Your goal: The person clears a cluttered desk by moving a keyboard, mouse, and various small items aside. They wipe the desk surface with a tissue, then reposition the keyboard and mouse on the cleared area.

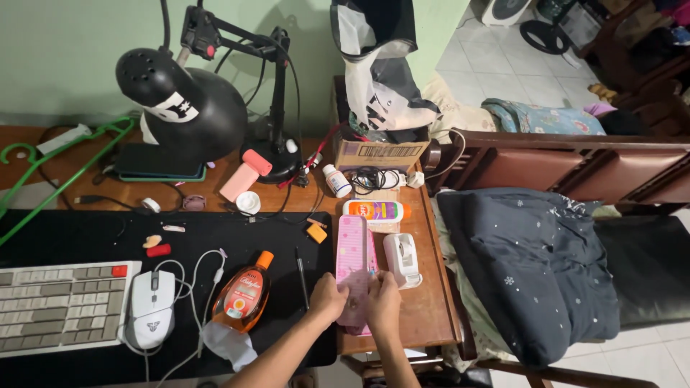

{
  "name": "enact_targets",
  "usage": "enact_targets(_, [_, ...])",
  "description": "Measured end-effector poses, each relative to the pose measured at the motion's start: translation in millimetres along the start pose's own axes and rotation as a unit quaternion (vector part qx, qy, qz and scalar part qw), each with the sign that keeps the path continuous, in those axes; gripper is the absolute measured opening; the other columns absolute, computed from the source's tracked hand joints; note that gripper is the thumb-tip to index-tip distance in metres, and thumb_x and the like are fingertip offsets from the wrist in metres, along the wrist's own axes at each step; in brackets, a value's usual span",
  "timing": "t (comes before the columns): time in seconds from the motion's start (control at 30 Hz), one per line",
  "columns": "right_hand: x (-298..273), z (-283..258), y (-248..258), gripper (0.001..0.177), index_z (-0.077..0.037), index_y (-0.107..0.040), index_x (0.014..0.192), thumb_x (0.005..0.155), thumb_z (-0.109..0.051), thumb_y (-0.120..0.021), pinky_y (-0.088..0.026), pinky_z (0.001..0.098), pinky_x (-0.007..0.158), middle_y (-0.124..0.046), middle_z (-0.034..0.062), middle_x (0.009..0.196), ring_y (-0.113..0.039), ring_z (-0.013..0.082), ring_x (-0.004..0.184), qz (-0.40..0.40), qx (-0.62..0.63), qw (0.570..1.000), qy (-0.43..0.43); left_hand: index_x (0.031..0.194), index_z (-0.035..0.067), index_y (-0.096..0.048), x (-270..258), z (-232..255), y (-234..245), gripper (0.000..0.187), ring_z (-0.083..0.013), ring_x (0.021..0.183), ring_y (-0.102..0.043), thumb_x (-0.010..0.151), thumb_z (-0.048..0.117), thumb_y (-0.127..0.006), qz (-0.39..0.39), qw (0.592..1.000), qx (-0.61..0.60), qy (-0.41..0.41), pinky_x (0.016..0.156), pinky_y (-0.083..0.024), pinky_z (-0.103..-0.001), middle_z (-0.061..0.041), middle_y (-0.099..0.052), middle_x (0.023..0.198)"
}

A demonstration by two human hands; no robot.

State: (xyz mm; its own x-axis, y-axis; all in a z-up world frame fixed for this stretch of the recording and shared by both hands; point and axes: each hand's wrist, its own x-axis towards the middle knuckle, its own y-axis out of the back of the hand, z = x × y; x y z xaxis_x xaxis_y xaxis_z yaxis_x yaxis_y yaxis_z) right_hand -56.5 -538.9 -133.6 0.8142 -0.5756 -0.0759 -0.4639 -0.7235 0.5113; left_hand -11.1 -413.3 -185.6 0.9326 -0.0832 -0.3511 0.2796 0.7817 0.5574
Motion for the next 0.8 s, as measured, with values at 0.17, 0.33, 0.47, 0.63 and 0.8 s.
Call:
enact_targets(0.17, [1.5,13.1,-7.0,0.02,0.001,-0.064,0.104,0.096,-0.016,-0.06,-0.053,0.0461,0.074,-0.07,0.0243,0.086,-0.069,0.0404,0.081,0.021,-0.016,0.997,0.067,0.11,-0.001,-0.061,-1.9,15.9,12.5,0.036,-0.037,0.106,-0.069,0.091,0.029,-0.069,-0.036,0.999,-0.003,0.032,0.088,-0.055,-0.044,-0.022,-0.071,0.112])
enact_targets(0.33, [-0.7,4.9,-7.7,0.019,0.001,-0.064,0.106,0.096,-0.014,-0.058,-0.053,0.0475,0.077,-0.071,0.0253,0.087,-0.07,0.0413,0.084,0.004,-0.019,1.0,0.019,0.117,0.007,-0.063,-1.4,19.0,22.0,0.034,-0.0322,0.106,-0.071,0.09,0.027,-0.067,-0.064,0.996,-0.06,0.037,0.089,-0.056,-0.041,-0.016,-0.073,0.113])
enact_targets(0.47, [2.7,9.8,-11.1,0.019,0.002,-0.063,0.105,0.095,-0.013,-0.058,-0.054,0.0467,0.077,-0.071,0.0246,0.088,-0.07,0.0404,0.084,0.012,-0.019,0.998,0.052,0.119,0.007,-0.064,-6.1,9.8,27.9,0.032,-0.0305,0.106,-0.072,0.09,0.021,-0.065,-0.052,0.994,-0.096,0.001,0.088,-0.056,-0.04,-0.015,-0.074,0.113])
enact_targets(0.63, [12.5,-3.1,-6.3,0.017,0.005,-0.06,0.104,0.096,-0.01,-0.056,-0.051,0.0473,0.08,-0.066,0.0252,0.094,-0.063,0.0422,0.089,0.018,-0.064,0.989,0.132,0.118,0.003,-0.062,-27.8,17.6,71.9,0.028,-0.034,0.102,-0.073,0.094,0.018,-0.066,-0.008,0.999,-0.033,-0.038,0.085,-0.057,-0.043,-0.018,-0.073,0.109])
enact_targets(0.8, [30.3,-38.0,-6.3,0.02,0.005,-0.055,0.115,0.097,-0.004,-0.056,-0.047,0.0524,0.091,-0.06,0.0259,0.104,-0.054,0.0486,0.104,-0.13,-0.107,0.85,0.499,0.133,0.006,-0.052,-70.7,34.3,141.3,0.034,-0.0365,0.093,-0.076,0.101,0.016,-0.055,-0.011,0.997,-0.004,0.074,0.083,-0.06,-0.046,-0.025,-0.073,0.1])
